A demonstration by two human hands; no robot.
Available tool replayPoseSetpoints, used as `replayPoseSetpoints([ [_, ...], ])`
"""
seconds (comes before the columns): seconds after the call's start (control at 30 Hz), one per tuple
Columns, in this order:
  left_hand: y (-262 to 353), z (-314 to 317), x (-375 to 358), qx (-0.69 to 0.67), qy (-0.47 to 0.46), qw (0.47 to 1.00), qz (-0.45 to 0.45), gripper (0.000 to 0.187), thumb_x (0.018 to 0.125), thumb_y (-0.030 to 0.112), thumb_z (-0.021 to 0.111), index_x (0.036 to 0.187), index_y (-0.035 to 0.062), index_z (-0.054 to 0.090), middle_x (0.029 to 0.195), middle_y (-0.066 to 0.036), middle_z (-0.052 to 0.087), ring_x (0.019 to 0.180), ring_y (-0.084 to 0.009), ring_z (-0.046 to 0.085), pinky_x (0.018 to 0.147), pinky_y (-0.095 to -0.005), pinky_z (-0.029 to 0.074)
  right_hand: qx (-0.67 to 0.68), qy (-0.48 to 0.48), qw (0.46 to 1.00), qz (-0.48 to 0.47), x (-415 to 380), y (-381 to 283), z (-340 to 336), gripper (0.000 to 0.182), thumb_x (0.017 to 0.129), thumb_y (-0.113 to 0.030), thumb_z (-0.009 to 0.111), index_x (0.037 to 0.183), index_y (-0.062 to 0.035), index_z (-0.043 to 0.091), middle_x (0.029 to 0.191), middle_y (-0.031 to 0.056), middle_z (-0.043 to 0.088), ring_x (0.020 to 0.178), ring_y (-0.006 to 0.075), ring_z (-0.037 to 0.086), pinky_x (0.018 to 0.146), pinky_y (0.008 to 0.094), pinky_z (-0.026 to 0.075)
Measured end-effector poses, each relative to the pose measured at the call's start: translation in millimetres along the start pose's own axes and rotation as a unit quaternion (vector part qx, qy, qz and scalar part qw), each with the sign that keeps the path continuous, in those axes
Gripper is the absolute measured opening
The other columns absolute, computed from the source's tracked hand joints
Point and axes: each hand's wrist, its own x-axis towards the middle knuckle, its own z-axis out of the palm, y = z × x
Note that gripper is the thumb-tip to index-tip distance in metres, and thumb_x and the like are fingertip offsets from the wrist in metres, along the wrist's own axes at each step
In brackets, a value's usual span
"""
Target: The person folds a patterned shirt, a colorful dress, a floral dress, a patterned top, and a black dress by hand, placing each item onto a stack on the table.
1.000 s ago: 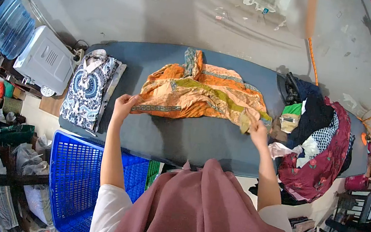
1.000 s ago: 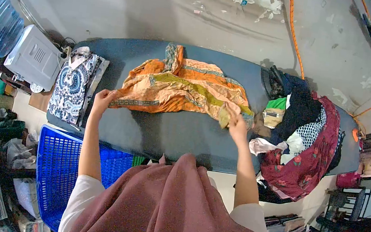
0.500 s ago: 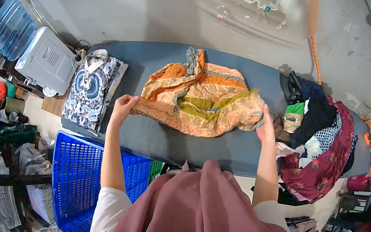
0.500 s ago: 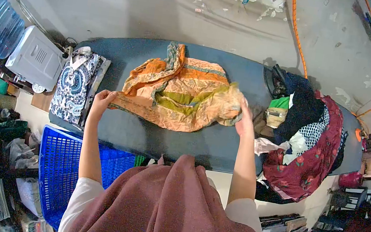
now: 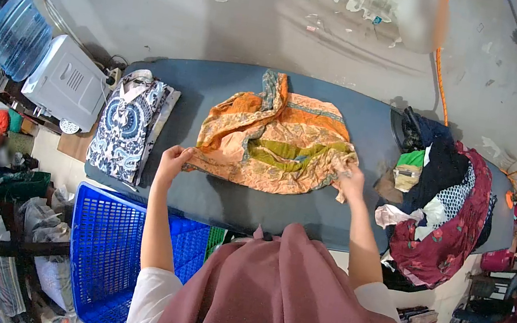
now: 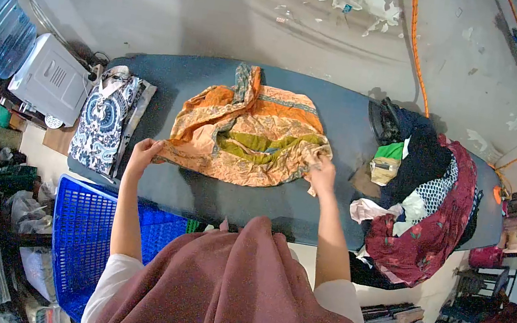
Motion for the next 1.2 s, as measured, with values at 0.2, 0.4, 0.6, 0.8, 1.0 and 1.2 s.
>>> replayPoseSetpoints([
  [0.2, 52.1, -44.5, 80.6, 0.213, 0.064, 0.956, 0.189, 0.026, 0.087, 0.024, 0.062, 0.090, -0.0012, 0.065, 0.077, -0.009, 0.064, 0.073, -0.0151, 0.058, 0.067, -0.0302, 0.046, 0.280, 0.054, 0.958, -0.015, 87.6, -75.7, -106.4, 0.008, 0.083, -0.003, 0.055, 0.088, -0.0032, 0.062, 0.079, -0.0003, 0.059, 0.070, 0.0100, 0.054, 0.060, 0.0274, 0.044],
  [0.4, 185.9, -26.7, 87.4, -0.050, 0.174, 0.942, 0.281, 0.023, 0.092, 0.022, 0.059, 0.085, 0.0008, 0.058, 0.071, 0.001, 0.056, 0.065, -0.0068, 0.046, 0.059, -0.0233, 0.040, 0.295, 0.176, 0.929, -0.137, 115.9, -210.0, -183.0, 0.028, 0.089, -0.011, 0.055, 0.114, 0.0022, 0.054, 0.107, 0.0076, 0.058, 0.097, 0.0153, 0.053, 0.086, 0.0298, 0.042],
  [0.6, 151.5, -11.4, 72.3, 0.006, 0.108, 0.955, 0.277, 0.028, 0.091, 0.024, 0.059, 0.075, 0.0014, 0.059, 0.066, 0.003, 0.055, 0.060, -0.0057, 0.044, 0.054, -0.0226, 0.037, 0.161, 0.207, 0.959, -0.110, 131.3, -115.9, -212.0, 0.034, 0.093, -0.027, 0.056, 0.105, 0.0048, 0.061, 0.098, 0.0089, 0.064, 0.086, 0.0145, 0.058, 0.079, 0.0287, 0.046],
  [0.8, 24.7, 1.9, 31.2, 0.297, 0.146, 0.919, 0.213, 0.034, 0.082, 0.034, 0.065, 0.073, 0.0015, 0.062, 0.067, -0.017, 0.062, 0.062, -0.0267, 0.062, 0.055, -0.0374, 0.046, -0.128, 0.118, 0.972, -0.159, 44.7, -4.6, -174.1, 0.027, 0.092, -0.015, 0.054, 0.108, 0.0062, 0.059, 0.094, 0.0147, 0.066, 0.084, 0.0208, 0.063, 0.078, 0.0325, 0.048],
  [1.0, -50.1, 47.8, -12.4, 0.460, 0.100, 0.882, 0.020, 0.037, 0.083, 0.043, 0.058, 0.077, 0.0071, 0.065, 0.090, -0.013, 0.064, 0.094, -0.0326, 0.059, 0.078, -0.0502, 0.044, -0.251, 0.021, 0.967, -0.022, -30.4, 40.8, -129.4, 0.037, 0.089, -0.029, 0.056, 0.113, -0.0010, 0.057, 0.100, 0.0244, 0.063, 0.094, 0.0390, 0.061, 0.080, 0.0444, 0.047],
  [1.2, -34.4, 77.0, -8.9, 0.482, 0.187, 0.855, -0.031, 0.046, 0.082, 0.047, 0.056, 0.087, 0.0040, 0.070, 0.103, -0.013, 0.061, 0.105, -0.0329, 0.053, 0.087, -0.0507, 0.041, -0.222, 0.105, 0.968, -0.045, -33.5, 26.1, -113.6, 0.048, 0.082, -0.030, 0.063, 0.122, -0.0060, 0.052, 0.102, 0.0244, 0.063, 0.095, 0.0413, 0.059, 0.079, 0.0447, 0.047],
])
